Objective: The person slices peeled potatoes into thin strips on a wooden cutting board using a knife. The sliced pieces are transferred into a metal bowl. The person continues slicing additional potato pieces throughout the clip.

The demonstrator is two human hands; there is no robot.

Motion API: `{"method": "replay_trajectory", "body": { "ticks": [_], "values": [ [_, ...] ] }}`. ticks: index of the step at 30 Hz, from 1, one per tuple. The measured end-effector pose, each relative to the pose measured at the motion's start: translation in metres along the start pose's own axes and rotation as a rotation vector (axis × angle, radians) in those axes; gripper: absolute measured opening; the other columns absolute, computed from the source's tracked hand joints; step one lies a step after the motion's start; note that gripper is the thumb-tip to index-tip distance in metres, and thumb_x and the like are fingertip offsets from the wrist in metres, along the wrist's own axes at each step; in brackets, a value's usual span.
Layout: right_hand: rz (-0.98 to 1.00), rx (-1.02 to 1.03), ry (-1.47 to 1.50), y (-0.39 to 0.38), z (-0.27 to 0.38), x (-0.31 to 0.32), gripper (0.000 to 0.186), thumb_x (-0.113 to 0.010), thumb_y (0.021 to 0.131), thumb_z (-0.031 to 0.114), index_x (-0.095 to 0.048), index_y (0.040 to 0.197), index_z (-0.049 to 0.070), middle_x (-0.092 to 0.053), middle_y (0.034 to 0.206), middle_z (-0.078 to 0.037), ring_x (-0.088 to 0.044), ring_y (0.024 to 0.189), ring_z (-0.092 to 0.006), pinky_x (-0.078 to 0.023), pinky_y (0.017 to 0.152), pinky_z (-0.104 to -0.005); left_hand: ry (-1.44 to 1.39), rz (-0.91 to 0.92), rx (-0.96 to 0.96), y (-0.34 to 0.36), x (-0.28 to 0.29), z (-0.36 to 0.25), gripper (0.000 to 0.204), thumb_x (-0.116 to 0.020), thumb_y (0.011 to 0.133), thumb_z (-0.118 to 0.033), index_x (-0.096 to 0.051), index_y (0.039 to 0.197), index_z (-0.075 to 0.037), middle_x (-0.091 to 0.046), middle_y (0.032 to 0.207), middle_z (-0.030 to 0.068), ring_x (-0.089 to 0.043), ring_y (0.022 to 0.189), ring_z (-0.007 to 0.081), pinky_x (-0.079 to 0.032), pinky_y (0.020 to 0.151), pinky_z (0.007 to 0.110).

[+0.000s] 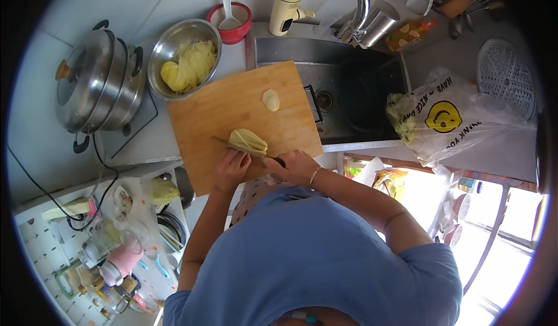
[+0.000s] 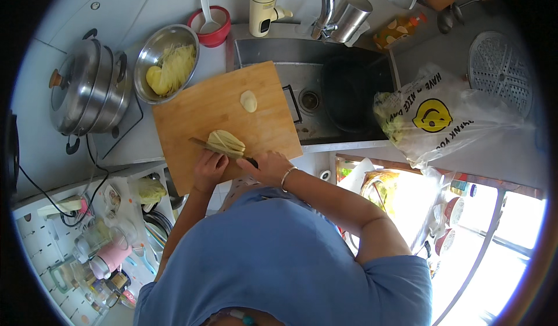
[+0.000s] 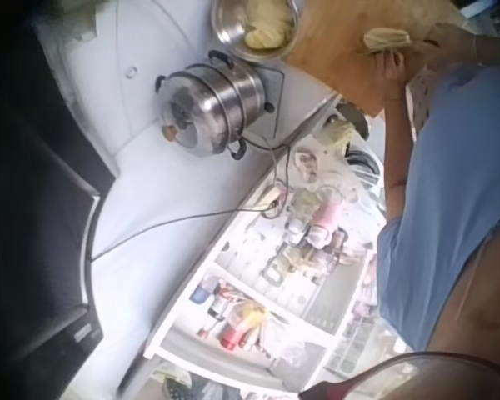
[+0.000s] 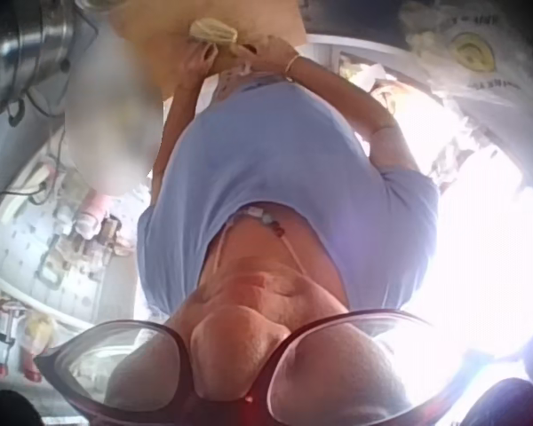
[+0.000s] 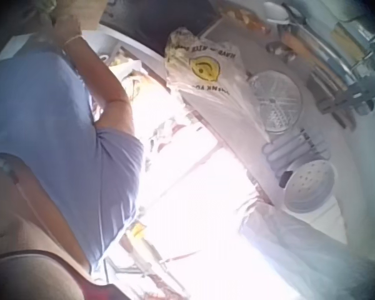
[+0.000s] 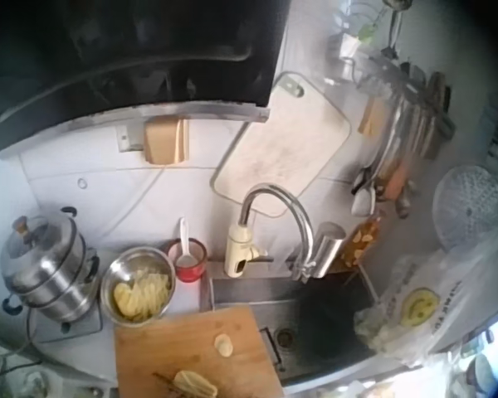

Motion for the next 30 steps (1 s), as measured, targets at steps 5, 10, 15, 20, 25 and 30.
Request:
{"method": "replay_trajectory", "body": {
  "ticks": [5,10,15,20,25,30],
  "values": [
    [-0.006,0.002,-0.053,0.002,-0.017,-0.014,0.071,-0.049,0.102,0.068,-0.078,0.099,0.003,-0.074,0.093,-0.029,-0.071,0.096,-0.0475,-0.054,0.092,-0.0531,-0.120,-0.007,0.002,0.020,0.033,-0.007,0.021,-0.082,0.081,-0.003,-0.073,0.099,-0.003,-0.071,0.102,0.0104,-0.071,0.089,0.0284,-0.059,0.076,0.038],
    [-0.019,-0.023,0.020,-0.030,-0.003,0.025,0.074,-0.046,0.101,0.072,-0.078,0.110,0.006,-0.075,0.099,-0.028,-0.071,0.103,-0.0458,-0.052,0.098,-0.0524,-0.196,0.000,0.344,0.122,0.074,0.010,0.023,-0.080,0.091,-0.014,-0.070,0.104,0.001,-0.073,0.097,0.0121,-0.071,0.081,0.0293,-0.057,0.073,0.036],
    [-0.120,-0.052,-0.257,-0.043,-0.014,0.026,0.073,-0.046,0.101,0.073,-0.077,0.114,0.008,-0.076,0.104,-0.026,-0.071,0.106,-0.0437,-0.050,0.103,-0.0523,-0.051,0.562,0.357,0.180,-0.069,0.044,0.053,-0.091,0.081,-0.034,-0.069,0.114,0.001,-0.075,0.106,0.0163,-0.073,0.102,0.0315,-0.057,0.088,0.043],
    [0.099,-0.006,-0.108,-0.038,-0.015,0.007,0.074,-0.045,0.101,0.073,-0.077,0.115,0.007,-0.075,0.105,-0.027,-0.071,0.108,-0.0434,-0.050,0.102,-0.0531,0.052,0.787,0.214,0.189,-0.128,0.053,0.059,-0.096,0.068,-0.033,-0.070,0.109,0.002,-0.076,0.107,0.0197,-0.073,0.102,0.0348,-0.058,0.089,0.045],
    [0.199,-0.023,-0.042,-0.027,0.002,0.005,0.075,-0.046,0.101,0.072,-0.078,0.111,0.005,-0.075,0.102,-0.028,-0.071,0.106,-0.0438,-0.052,0.098,-0.0526,-0.227,0.901,0.386,0.189,-0.118,0.058,0.036,-0.091,0.073,-0.018,-0.072,0.100,-0.003,-0.076,0.091,0.0149,-0.072,0.088,0.0319,-0.057,0.078,0.040],
    [0.005,-0.161,0.188,-0.014,-0.012,0.012,0.080,-0.046,0.101,0.074,-0.078,0.104,0.001,-0.074,0.098,-0.029,-0.071,0.102,-0.0442,-0.054,0.096,-0.0498,-0.304,0.244,0.237,0.184,-0.007,0.031,0.017,-0.076,0.083,0.000,-0.061,0.089,-0.005,-0.064,0.084,0.0117,-0.066,0.078,0.0306,-0.053,0.067,0.040]
  ]
}}
Point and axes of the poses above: each hand's wrist, its own y-axis towards the middle knuckle, its own x-axis out of the back of the hand, z = x × y, the point moved 4 cm from there along y, towards the middle knuckle
